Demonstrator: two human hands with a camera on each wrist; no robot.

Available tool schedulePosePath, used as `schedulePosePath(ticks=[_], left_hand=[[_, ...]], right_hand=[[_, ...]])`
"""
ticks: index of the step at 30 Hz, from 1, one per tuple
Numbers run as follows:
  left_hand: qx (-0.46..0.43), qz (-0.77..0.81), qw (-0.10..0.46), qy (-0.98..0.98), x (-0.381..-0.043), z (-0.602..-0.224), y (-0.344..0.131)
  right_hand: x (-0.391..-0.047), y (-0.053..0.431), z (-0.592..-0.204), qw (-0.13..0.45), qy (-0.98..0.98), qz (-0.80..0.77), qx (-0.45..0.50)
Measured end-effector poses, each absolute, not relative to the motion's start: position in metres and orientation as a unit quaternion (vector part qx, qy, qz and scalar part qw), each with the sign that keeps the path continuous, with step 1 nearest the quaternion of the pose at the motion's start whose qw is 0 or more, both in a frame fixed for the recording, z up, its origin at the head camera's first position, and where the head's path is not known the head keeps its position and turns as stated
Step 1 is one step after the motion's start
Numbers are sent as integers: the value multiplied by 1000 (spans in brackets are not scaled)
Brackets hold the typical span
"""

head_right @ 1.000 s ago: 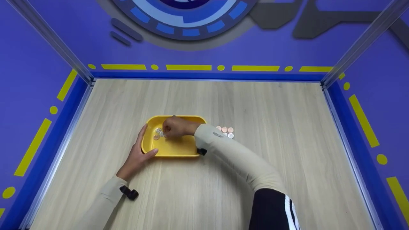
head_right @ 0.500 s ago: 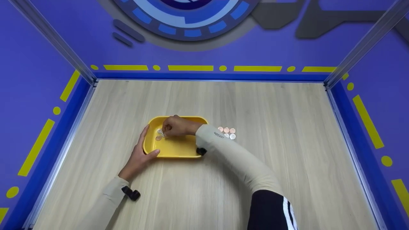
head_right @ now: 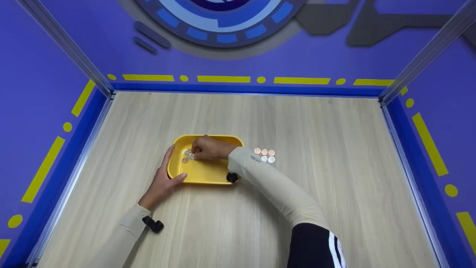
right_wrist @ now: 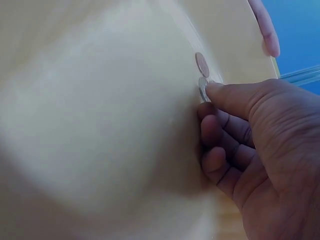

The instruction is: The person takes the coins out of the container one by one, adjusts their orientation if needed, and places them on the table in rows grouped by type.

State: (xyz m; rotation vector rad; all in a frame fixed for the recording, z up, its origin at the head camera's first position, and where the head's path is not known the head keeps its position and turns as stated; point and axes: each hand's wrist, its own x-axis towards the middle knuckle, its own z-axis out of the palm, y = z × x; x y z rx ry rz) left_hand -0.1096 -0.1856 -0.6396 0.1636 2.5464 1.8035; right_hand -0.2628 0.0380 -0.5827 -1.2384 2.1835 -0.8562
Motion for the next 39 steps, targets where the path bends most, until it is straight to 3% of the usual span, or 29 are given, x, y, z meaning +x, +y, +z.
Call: schedulePosePath(ticks=[12,39], left_hand=[[45,557,19,829,-111,-637,-184],[20,542,21,840,-109,-634,-182]], right_hand=[[-254,30,-583,214,827,-283,-437],[-255,21,-576,231,834,-236,-441]])
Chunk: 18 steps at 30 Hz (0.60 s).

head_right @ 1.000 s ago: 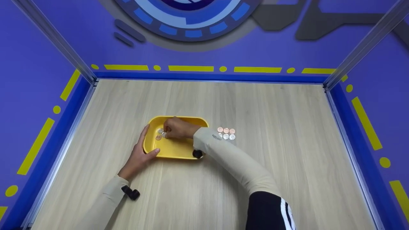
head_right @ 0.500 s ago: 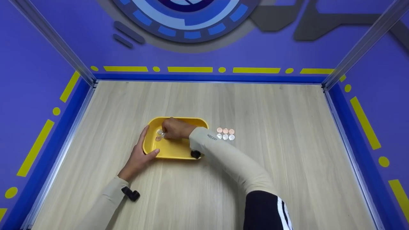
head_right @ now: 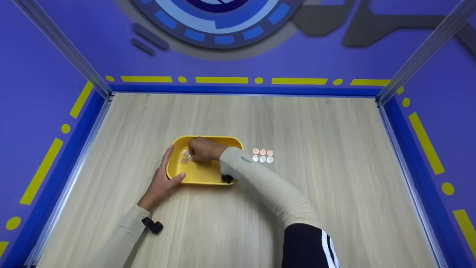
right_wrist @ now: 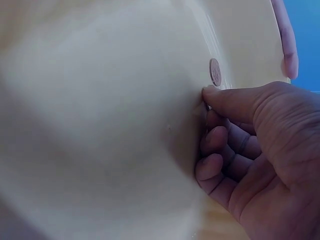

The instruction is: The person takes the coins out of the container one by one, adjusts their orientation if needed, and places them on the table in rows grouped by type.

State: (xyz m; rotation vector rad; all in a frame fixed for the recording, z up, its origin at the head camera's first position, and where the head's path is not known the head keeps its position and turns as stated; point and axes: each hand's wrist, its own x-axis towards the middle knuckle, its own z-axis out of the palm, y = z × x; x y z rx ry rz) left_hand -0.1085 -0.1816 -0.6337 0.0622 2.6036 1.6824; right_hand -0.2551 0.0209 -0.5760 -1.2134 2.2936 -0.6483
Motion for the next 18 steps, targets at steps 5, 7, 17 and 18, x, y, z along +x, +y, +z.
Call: schedulePosePath(ticks=[5,7,17,18], left_hand=[[19,540,21,841,-108,-634,-182],[21,540,20,841,-108,-634,-182],[27,541,18,841,-109,-636,-183],[27,541,19,841,-109,-636,-183]], right_hand=[[-254,20,-574,250,840,-227,-426],[-254,19,-573,256,841,-222,-422],[-253,14,-569,253,845,-173,-438],[-253,14,-569,252,846,-171,-438]])
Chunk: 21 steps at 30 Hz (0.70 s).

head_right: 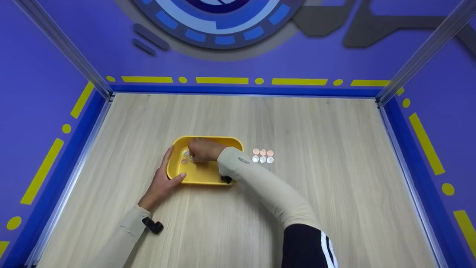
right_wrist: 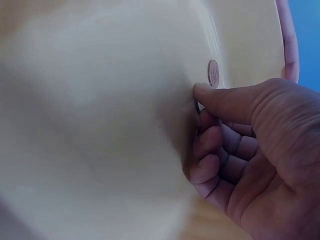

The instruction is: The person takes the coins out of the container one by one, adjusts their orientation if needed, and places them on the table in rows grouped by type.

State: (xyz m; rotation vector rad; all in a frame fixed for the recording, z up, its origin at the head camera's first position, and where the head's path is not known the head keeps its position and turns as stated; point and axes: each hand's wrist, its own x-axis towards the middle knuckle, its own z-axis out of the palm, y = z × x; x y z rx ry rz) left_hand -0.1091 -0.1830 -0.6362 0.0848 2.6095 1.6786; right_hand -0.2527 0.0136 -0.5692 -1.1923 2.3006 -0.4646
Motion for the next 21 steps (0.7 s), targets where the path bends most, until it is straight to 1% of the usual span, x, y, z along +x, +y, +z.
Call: schedulePosePath(ticks=[9,17,21], left_hand=[[32,538,14,842,-110,-637,-184],[29,540,17,841,-110,-638,-183],[32,539,13,842,-110,-637,-183]], right_hand=[[-250,16,-565,221,833,-199,-466],[-246,25,-554,232,823,-231,-464],[-243,36,-549,228,816,-261,-463]])
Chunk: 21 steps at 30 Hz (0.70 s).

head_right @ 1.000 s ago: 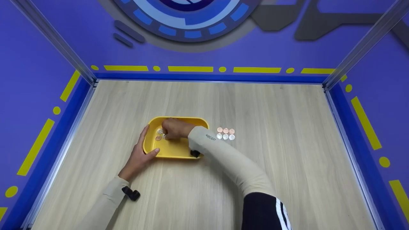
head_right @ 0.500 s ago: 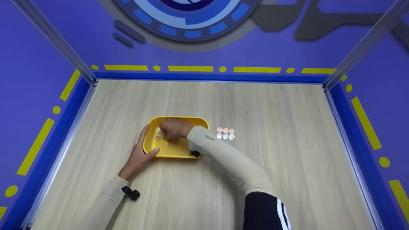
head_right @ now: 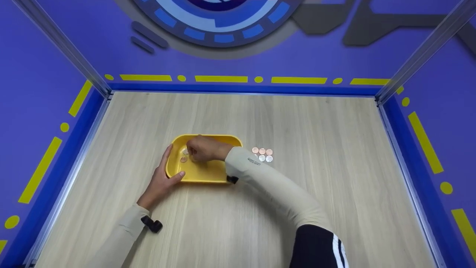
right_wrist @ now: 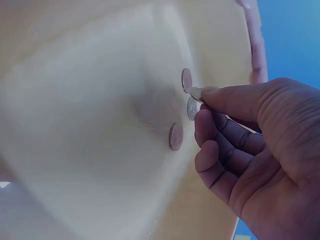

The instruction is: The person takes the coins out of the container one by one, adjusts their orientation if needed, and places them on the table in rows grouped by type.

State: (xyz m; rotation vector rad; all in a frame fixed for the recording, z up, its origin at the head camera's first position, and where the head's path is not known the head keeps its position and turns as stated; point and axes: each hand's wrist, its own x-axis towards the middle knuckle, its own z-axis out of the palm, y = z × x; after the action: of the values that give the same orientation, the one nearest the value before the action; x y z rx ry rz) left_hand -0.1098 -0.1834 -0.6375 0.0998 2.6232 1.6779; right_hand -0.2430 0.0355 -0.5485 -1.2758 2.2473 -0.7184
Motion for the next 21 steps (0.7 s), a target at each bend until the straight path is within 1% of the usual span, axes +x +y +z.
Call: schedulePosePath(ticks=[10,16,21], left_hand=[[37,544,2,838,-112,-638,-183],[34,542,2,840,-111,-637,-182],[34,542,4,840,-110,-636,-181]], right_hand=[[-231,64,-553,228,813,-292,-450],[-223,78,-558,250,814,-332,-405],[-213,88,-566,254,813,-362,-378]])
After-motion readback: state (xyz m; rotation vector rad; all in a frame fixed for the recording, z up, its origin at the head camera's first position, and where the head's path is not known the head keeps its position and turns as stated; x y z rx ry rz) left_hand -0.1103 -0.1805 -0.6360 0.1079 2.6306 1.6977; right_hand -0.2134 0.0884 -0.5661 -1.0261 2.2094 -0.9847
